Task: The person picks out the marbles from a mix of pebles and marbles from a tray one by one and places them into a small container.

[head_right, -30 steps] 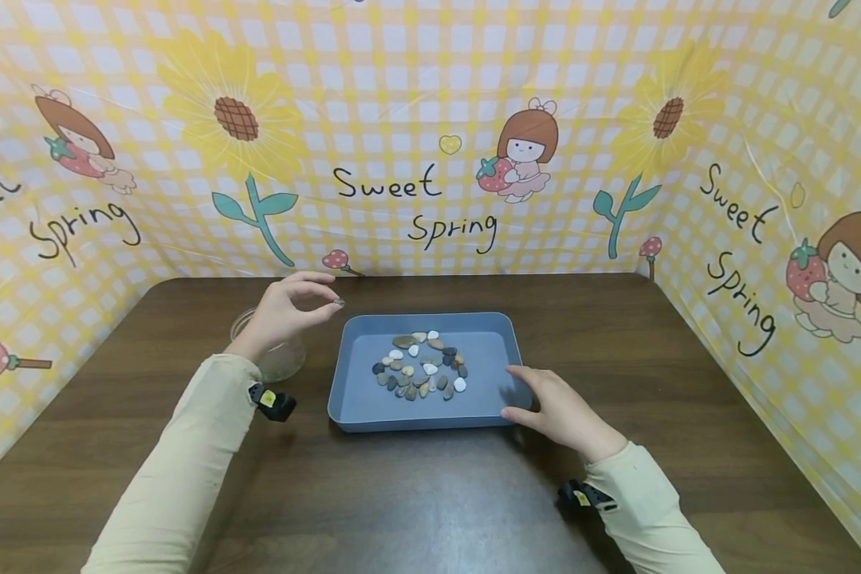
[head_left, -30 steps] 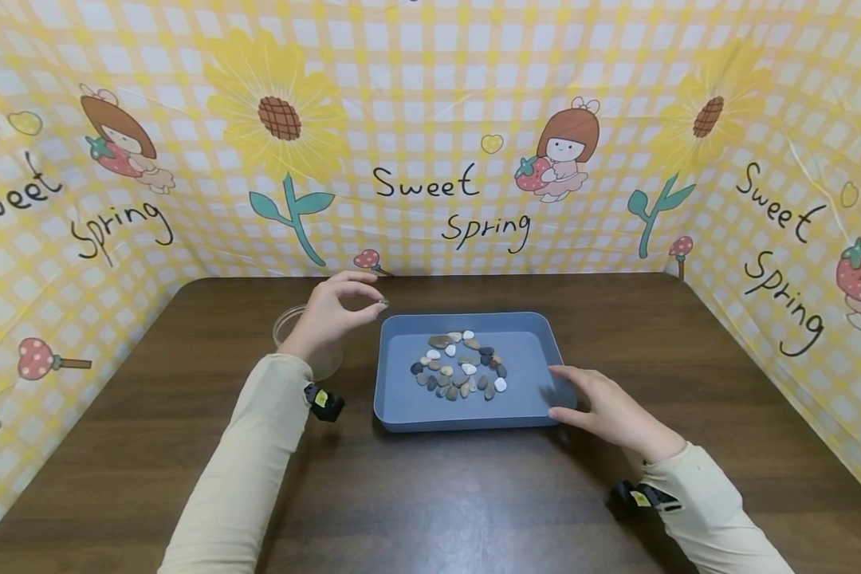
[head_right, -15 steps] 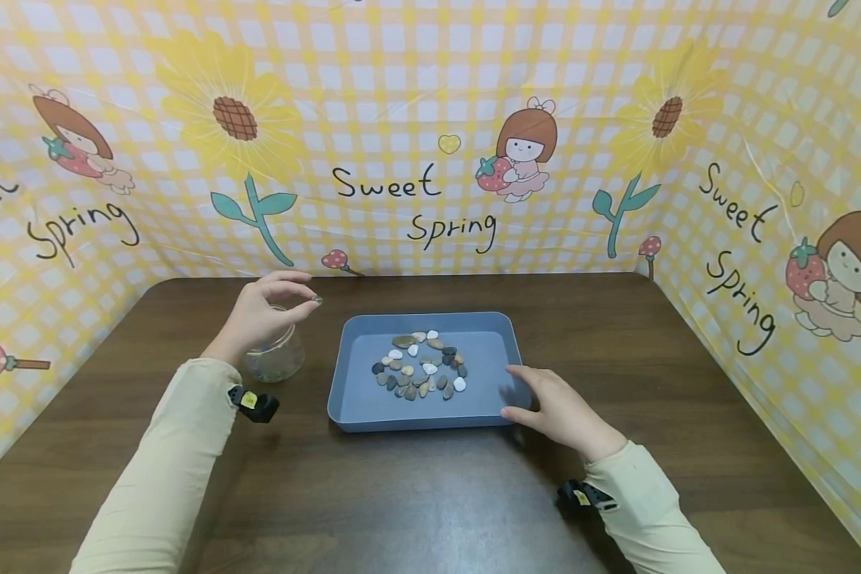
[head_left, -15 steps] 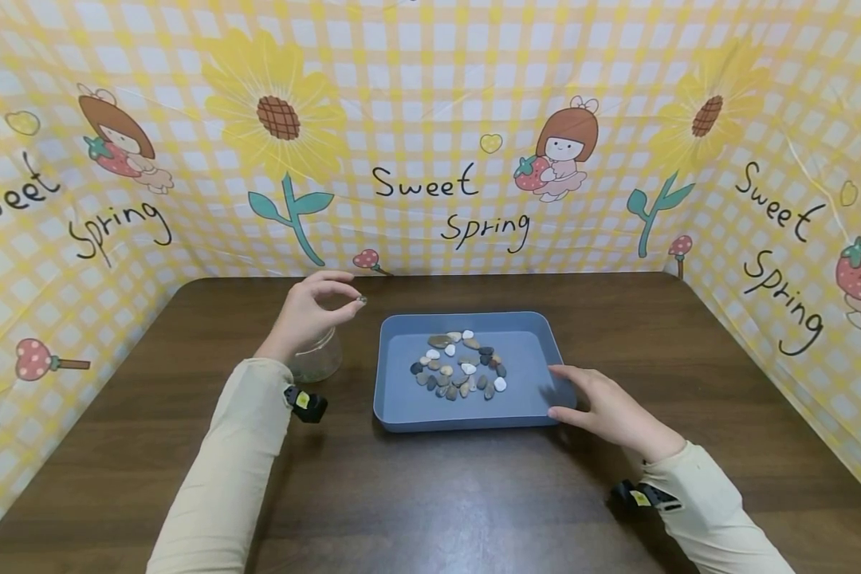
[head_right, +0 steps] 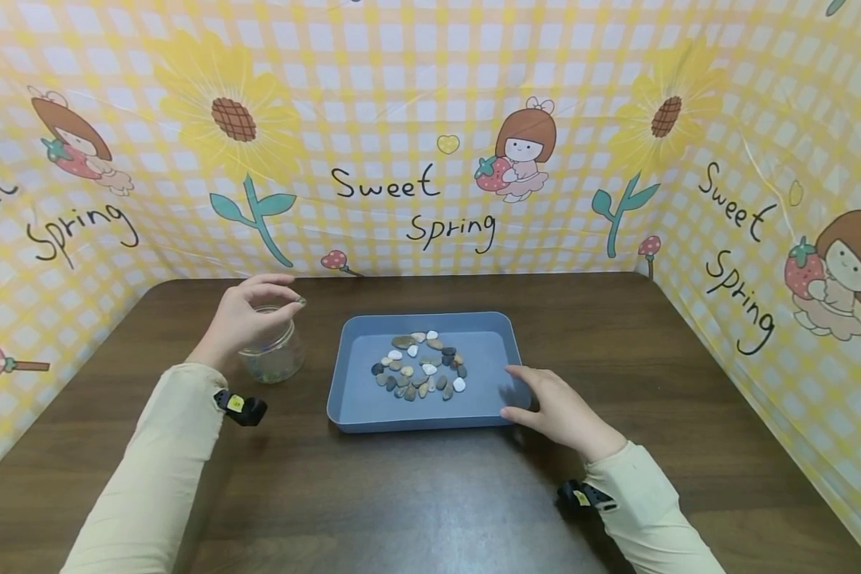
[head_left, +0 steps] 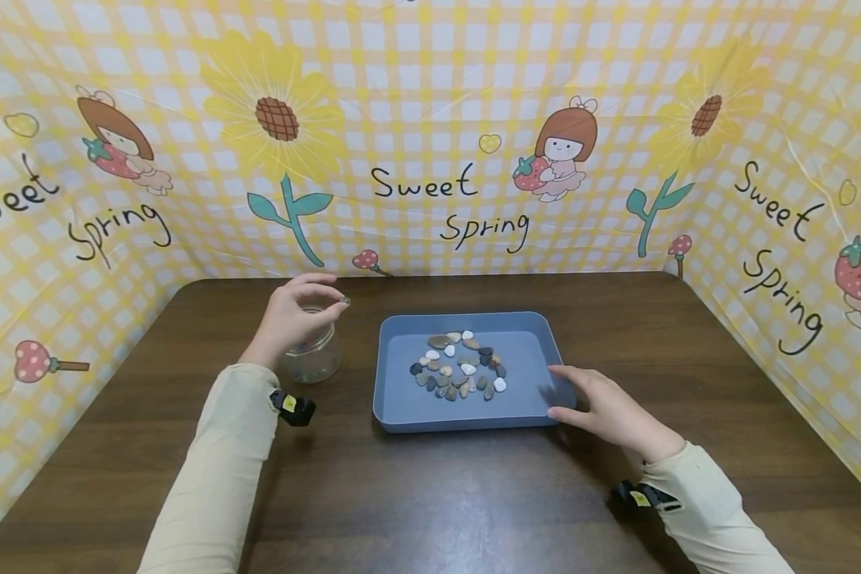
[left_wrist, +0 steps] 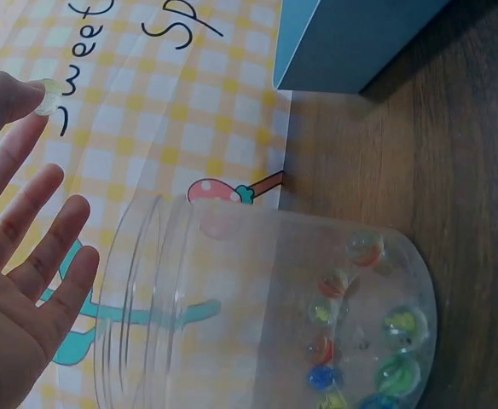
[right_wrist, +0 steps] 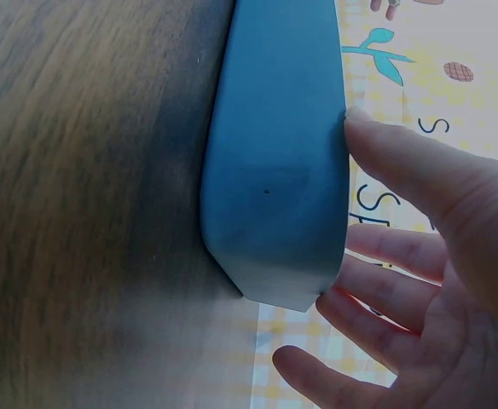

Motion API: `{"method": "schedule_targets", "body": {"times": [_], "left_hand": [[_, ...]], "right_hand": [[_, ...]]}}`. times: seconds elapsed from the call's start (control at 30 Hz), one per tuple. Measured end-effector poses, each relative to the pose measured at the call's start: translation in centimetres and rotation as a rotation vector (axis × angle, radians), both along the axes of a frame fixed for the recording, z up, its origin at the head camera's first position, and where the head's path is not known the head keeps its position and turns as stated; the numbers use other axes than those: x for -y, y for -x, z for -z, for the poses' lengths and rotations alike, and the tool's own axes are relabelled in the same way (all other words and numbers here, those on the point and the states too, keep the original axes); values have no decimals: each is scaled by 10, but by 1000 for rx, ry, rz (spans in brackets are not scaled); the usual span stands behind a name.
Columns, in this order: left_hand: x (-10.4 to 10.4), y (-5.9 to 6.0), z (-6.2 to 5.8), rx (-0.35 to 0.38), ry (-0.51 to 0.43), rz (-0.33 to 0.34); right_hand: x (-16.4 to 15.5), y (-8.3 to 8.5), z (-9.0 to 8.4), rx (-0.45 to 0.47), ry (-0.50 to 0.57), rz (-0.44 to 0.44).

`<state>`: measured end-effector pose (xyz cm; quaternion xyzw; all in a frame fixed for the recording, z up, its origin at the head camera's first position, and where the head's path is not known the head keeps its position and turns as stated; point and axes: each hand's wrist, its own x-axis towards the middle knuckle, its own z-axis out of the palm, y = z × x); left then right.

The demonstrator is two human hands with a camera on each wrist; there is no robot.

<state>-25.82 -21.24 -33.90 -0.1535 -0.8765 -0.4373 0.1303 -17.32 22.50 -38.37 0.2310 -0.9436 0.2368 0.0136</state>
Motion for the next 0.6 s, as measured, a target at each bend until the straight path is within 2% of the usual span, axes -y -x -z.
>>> {"method": "schedule_targets", "body": {"times": [0.13,0.47,0.6], "left_hand": [[3,-2,0,8,6,-20],[18,-4,8,79,-13,-63],[24,-4,11,80,-24,-77]], "right_hand": [[0,0,0,3,-1,1],[0,0,0,1,-2,-2],[0,0,0,3,1,0]]}}
